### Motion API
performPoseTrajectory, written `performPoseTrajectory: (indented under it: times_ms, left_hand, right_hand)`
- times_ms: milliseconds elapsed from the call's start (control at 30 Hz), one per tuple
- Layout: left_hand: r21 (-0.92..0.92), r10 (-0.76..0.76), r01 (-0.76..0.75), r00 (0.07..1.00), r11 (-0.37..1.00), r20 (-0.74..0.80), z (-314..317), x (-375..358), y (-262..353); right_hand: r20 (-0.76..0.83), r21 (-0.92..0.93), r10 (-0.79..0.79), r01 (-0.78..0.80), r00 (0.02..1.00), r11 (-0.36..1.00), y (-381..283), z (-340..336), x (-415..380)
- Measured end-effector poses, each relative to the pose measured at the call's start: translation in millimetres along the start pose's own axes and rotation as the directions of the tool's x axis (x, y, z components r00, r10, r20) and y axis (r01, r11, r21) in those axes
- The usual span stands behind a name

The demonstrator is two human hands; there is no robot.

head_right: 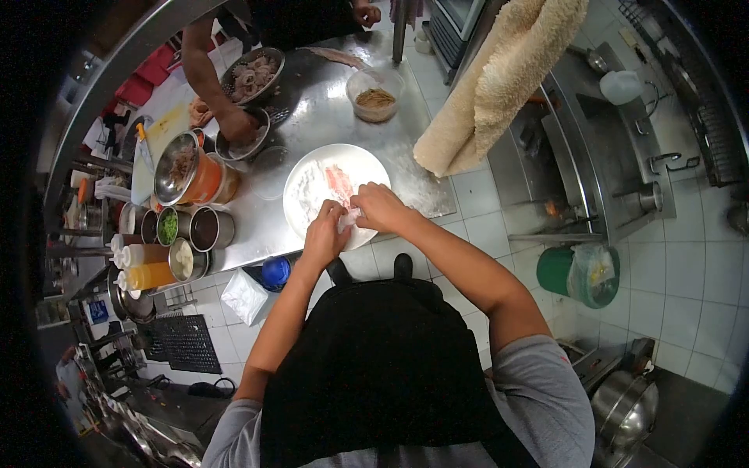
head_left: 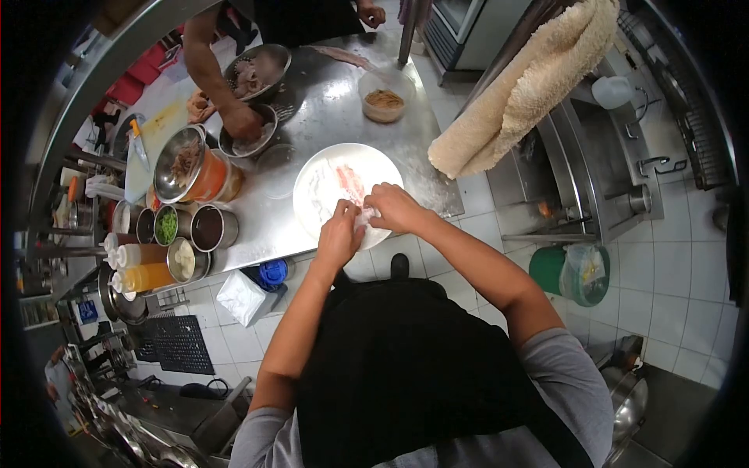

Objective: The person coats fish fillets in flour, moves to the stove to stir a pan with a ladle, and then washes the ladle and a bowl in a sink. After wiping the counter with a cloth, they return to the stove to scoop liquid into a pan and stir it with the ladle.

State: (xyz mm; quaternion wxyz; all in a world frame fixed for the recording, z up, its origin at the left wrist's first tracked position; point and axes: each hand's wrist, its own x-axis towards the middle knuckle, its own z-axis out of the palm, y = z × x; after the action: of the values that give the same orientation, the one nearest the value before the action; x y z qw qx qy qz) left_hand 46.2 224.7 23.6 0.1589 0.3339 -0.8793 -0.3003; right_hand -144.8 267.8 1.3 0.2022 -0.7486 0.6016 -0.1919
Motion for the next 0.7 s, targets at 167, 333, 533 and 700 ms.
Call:
performPoseTrajectory:
  times_ms: [167, 333, 533, 700]
  left_hand:
    - [0.027, -0.032, 0.032, 0.999, 0.999, 0.01, 8, 5, -8]
    - [0.081, 0.008, -0.01, 1.0, 0.997, 0.026, 5, 15, -13]
    - [0.122, -0.058, 0.054, 0.998, 0.991, 0.027, 1, 21, -4]
    - [0.026, -0.045, 0.046, 0.998, 0.999, -0.04, 9, 18, -3]
  right_hand:
    - [0.048, 0.01, 0.021, -0.022, 0.999, 1.0, 12, 0, 7]
    - [-0.152, 0.083, 0.002, 0.01, 0.988, 0.996, -5, 0, -3]
    - [-0.169, 0.077, -0.043, 0.057, 0.985, 0.995, -5, 3, 4]
    - [-0.093, 0.011, -0.058, 0.06, 0.994, 0.998, -3, -1, 10]
